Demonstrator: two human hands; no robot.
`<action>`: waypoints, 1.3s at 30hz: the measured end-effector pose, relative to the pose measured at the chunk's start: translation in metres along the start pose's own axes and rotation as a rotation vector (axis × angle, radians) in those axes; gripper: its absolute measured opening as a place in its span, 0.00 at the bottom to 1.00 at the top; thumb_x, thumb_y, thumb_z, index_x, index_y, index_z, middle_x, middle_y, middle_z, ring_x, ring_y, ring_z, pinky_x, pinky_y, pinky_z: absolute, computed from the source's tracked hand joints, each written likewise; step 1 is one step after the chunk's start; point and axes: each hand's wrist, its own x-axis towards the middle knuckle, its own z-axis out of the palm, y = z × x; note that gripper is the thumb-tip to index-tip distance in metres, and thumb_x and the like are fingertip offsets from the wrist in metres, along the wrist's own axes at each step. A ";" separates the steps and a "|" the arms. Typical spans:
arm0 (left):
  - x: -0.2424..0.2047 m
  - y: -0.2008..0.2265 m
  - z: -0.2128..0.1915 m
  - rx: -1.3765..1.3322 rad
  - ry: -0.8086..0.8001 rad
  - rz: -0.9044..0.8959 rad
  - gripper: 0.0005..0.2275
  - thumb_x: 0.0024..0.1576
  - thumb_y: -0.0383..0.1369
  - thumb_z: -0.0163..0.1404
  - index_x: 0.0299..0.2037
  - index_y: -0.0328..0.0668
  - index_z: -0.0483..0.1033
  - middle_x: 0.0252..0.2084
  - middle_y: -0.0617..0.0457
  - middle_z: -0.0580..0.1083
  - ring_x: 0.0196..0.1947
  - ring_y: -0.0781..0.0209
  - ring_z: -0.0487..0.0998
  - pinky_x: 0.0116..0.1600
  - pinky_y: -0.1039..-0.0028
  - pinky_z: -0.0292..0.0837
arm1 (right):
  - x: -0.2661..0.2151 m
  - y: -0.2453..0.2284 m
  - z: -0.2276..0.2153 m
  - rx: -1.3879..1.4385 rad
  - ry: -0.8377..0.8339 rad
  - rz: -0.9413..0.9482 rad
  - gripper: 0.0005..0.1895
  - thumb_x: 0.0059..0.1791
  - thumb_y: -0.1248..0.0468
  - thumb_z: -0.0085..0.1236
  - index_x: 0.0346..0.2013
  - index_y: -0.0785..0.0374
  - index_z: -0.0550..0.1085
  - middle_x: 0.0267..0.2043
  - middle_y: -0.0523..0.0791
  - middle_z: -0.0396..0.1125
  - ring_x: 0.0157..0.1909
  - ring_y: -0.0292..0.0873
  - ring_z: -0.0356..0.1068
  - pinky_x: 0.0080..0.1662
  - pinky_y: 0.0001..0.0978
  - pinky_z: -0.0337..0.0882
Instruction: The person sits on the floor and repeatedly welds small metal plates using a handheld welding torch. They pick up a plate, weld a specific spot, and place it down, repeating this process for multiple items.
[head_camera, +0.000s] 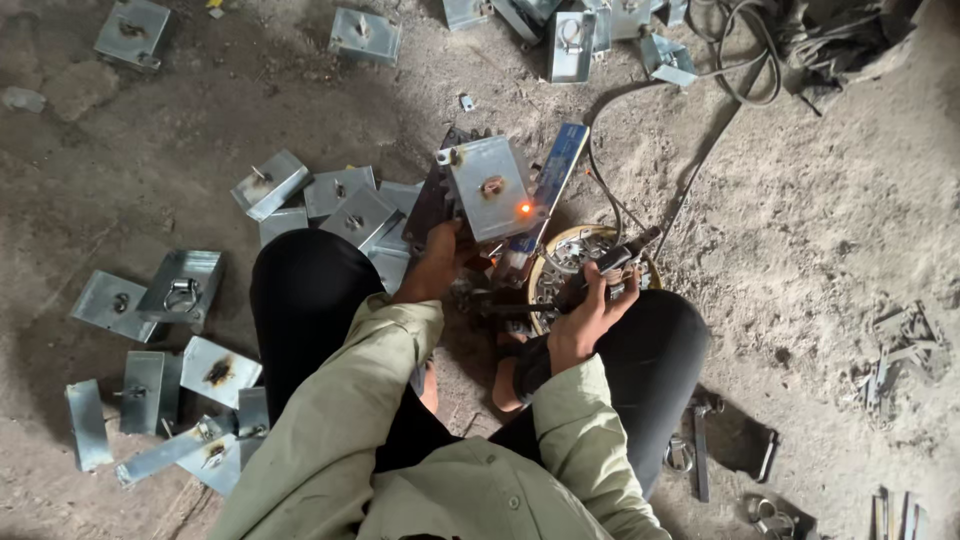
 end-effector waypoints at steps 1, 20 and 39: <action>-0.004 0.002 0.002 -0.014 0.022 0.024 0.12 0.63 0.36 0.46 0.48 0.35 0.73 0.41 0.45 0.72 0.40 0.51 0.76 0.44 0.56 0.79 | -0.001 0.001 0.000 -0.014 -0.008 -0.015 0.32 0.47 0.71 0.61 0.64 0.61 0.60 0.47 0.46 0.64 0.44 0.40 0.66 0.42 0.34 0.69; -0.057 0.051 0.048 0.097 -0.024 0.296 0.18 0.64 0.31 0.48 0.65 0.40 0.68 0.53 0.54 0.76 0.47 0.63 0.78 0.43 0.68 0.75 | -0.034 -0.030 0.027 -1.031 -0.544 -0.591 0.44 0.37 0.63 0.72 0.66 0.64 0.66 0.51 0.54 0.70 0.52 0.56 0.70 0.55 0.48 0.72; -0.036 0.037 0.043 0.026 -0.242 0.400 0.14 0.67 0.24 0.51 0.61 0.29 0.71 0.45 0.50 0.75 0.39 0.60 0.74 0.41 0.68 0.71 | -0.031 -0.030 0.018 -1.074 -0.622 -0.674 0.43 0.41 0.61 0.71 0.69 0.63 0.64 0.56 0.54 0.69 0.55 0.57 0.69 0.54 0.47 0.73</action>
